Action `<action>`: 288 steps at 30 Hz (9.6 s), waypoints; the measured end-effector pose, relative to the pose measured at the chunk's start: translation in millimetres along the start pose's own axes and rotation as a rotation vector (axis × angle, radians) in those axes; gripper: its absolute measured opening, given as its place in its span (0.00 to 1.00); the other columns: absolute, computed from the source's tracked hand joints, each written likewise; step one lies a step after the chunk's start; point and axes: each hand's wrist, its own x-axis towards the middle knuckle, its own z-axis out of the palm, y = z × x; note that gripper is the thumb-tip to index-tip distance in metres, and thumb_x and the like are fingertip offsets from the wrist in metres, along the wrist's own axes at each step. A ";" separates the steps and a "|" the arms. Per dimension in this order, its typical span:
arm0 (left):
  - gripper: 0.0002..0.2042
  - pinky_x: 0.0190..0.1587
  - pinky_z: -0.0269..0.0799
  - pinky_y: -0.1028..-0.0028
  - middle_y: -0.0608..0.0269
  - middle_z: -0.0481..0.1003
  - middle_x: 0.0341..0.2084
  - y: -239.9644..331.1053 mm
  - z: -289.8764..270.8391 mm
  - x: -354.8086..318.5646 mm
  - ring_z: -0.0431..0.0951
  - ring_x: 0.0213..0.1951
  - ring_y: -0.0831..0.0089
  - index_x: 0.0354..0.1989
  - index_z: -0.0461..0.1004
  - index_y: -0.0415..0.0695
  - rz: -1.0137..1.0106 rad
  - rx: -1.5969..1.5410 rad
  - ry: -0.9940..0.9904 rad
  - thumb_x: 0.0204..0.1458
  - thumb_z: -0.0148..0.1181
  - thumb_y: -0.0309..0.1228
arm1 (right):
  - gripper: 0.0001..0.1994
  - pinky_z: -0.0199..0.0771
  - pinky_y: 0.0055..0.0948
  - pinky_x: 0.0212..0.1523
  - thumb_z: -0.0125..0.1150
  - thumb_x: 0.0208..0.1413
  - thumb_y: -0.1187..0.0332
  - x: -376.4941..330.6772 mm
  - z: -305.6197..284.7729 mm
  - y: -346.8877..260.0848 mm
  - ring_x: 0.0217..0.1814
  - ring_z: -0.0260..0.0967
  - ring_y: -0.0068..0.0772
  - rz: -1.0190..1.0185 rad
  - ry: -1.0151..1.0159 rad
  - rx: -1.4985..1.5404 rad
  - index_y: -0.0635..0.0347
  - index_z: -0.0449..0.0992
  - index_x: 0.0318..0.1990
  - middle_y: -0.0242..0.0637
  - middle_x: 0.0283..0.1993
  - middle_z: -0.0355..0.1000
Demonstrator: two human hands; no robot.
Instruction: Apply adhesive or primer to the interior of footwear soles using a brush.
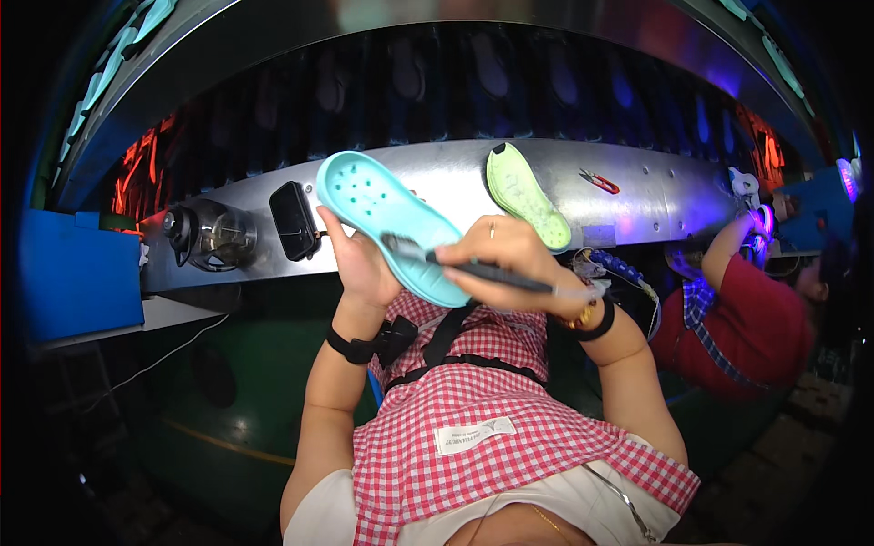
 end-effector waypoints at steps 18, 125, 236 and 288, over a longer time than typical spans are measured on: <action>0.39 0.52 0.60 0.52 0.54 0.68 0.42 22.6 32.6 1.7 0.70 0.43 0.58 0.53 0.58 0.47 0.304 0.159 -0.013 0.43 0.30 0.68 | 0.11 0.67 0.21 0.39 0.63 0.39 0.78 1.2 -28.2 -9.5 0.36 0.68 0.23 0.307 -0.153 0.409 0.62 0.76 0.35 0.36 0.32 0.72; 0.26 0.43 0.70 0.53 0.45 0.61 0.50 81.1 135.6 0.9 0.69 0.46 0.51 0.58 0.50 0.37 0.085 0.536 -0.266 0.54 0.33 0.42 | 0.12 0.63 0.15 0.25 0.48 0.52 0.72 -72.7 -57.6 40.0 0.20 0.61 0.20 0.190 0.716 1.039 0.70 0.68 0.43 0.53 0.43 0.69; 0.35 0.36 0.71 0.64 0.49 0.72 0.33 -18.1 63.7 18.1 0.73 0.31 0.59 0.50 0.61 0.44 0.215 0.308 0.068 0.48 0.28 0.62 | 0.09 0.65 0.22 0.38 0.62 0.40 0.75 4.7 -47.4 -11.1 0.37 0.66 0.26 0.268 0.188 0.400 0.62 0.77 0.33 0.37 0.32 0.71; 0.24 0.36 0.72 0.73 0.51 0.71 0.38 35.8 79.8 3.7 0.74 0.36 0.69 0.49 0.63 0.34 -0.685 0.743 -0.104 0.50 0.49 0.42 | 0.09 0.71 0.29 0.43 0.60 0.42 0.77 13.1 -93.1 -32.6 0.41 0.72 0.40 -0.060 -0.366 0.310 0.65 0.75 0.35 0.46 0.38 0.73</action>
